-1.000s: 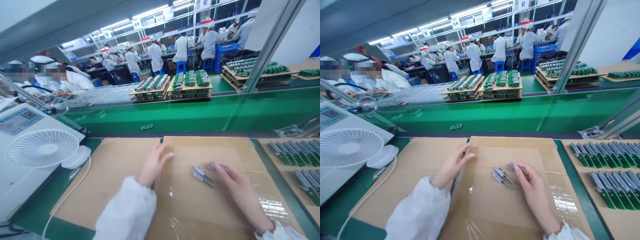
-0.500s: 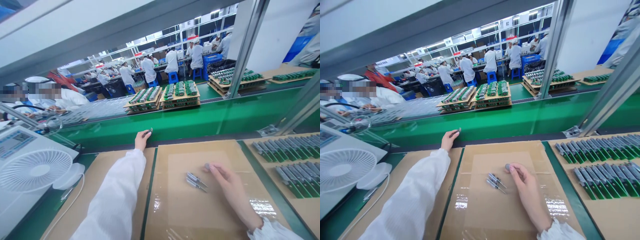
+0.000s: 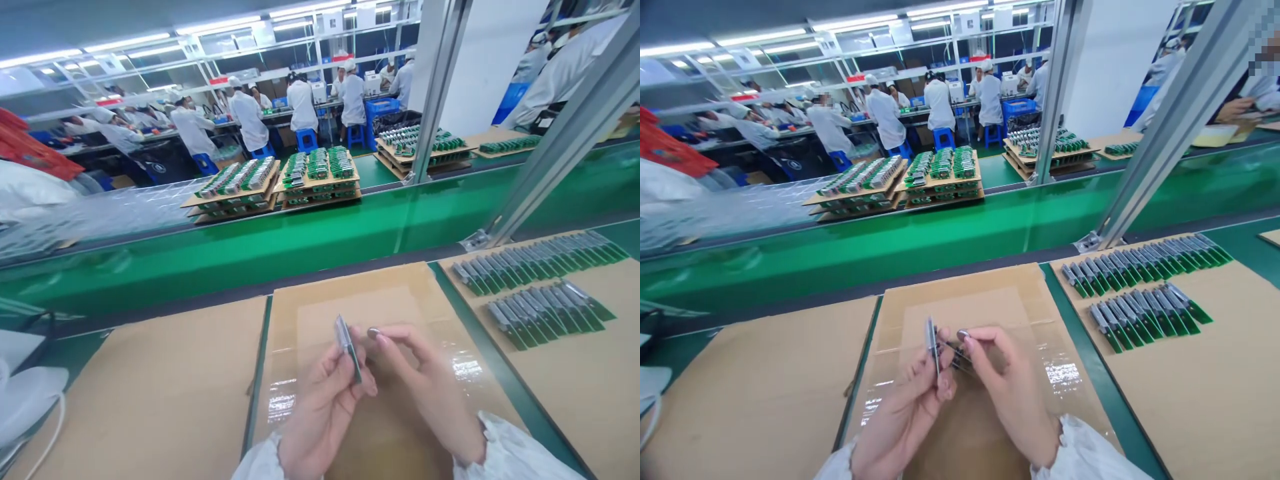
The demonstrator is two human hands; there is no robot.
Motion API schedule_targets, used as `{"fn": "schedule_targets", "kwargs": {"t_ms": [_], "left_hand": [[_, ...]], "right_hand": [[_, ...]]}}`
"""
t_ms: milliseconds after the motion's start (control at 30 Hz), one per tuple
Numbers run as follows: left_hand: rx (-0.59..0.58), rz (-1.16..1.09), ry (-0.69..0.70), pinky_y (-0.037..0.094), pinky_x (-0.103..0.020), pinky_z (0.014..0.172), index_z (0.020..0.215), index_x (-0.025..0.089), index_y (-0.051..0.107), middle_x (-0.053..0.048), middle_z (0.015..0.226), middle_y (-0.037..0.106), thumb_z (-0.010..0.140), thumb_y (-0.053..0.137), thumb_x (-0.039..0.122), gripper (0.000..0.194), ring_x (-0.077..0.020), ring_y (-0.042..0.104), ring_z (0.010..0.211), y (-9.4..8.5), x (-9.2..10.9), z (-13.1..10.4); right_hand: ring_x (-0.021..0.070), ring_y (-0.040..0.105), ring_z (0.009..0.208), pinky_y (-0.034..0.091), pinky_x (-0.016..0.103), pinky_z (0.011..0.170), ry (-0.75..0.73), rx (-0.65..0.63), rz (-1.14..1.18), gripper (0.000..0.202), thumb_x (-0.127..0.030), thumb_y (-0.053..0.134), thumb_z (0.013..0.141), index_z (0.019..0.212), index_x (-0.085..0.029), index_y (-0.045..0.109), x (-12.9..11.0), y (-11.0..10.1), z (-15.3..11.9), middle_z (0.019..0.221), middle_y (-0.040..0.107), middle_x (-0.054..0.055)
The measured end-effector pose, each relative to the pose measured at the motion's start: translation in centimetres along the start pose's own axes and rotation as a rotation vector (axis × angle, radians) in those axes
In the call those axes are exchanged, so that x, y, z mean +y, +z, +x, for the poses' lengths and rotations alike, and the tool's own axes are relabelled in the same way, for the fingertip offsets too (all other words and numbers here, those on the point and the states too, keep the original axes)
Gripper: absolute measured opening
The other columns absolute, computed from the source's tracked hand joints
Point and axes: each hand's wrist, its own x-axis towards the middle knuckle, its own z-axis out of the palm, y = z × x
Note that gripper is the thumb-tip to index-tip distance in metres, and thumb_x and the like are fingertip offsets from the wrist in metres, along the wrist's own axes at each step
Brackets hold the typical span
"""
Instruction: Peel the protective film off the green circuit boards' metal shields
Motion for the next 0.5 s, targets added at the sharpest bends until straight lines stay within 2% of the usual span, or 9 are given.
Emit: {"fn": "schedule_targets", "kwargs": {"t_ms": [100,267,500], "left_hand": [[-0.009,-0.037,-0.031,0.047,-0.018,0.057,0.117,0.022,0.063,0.003,0.073,0.056,0.079,0.072,0.024,0.040,-0.0053,0.056,0.056,-0.1,-0.6,-0.1],[0.026,-0.057,-0.045,0.043,-0.018,0.050,0.133,0.033,0.044,0.005,0.066,0.057,0.076,0.075,0.021,0.066,-0.0057,0.054,0.049,-0.3,-1.0,-0.4],[0.024,0.006,-0.033,0.043,-0.019,0.048,0.130,0.029,0.044,0.004,0.064,0.061,0.076,0.075,0.024,0.063,-0.0090,0.057,0.048,-0.5,-1.3,-0.1]], "right_hand": [[0.0191,0.068,0.091,0.055,0.029,0.079,-0.097,0.008,-0.061,0.014,-0.033,0.056,0.089,0.092,-0.025,0.066,0.0,0.1,-0.2,0.094,0.072,0.002],[0.0188,0.069,0.086,0.055,0.030,0.077,-0.187,-0.011,-0.122,0.011,-0.028,0.056,0.089,0.089,-0.023,0.067,-0.3,0.3,-0.3,0.091,0.073,0.003],[0.0194,0.067,0.087,0.054,0.030,0.075,-0.223,-0.070,-0.176,0.015,-0.030,0.052,0.091,0.090,-0.022,0.065,0.0,0.2,-0.5,0.092,0.072,0.005]]}}
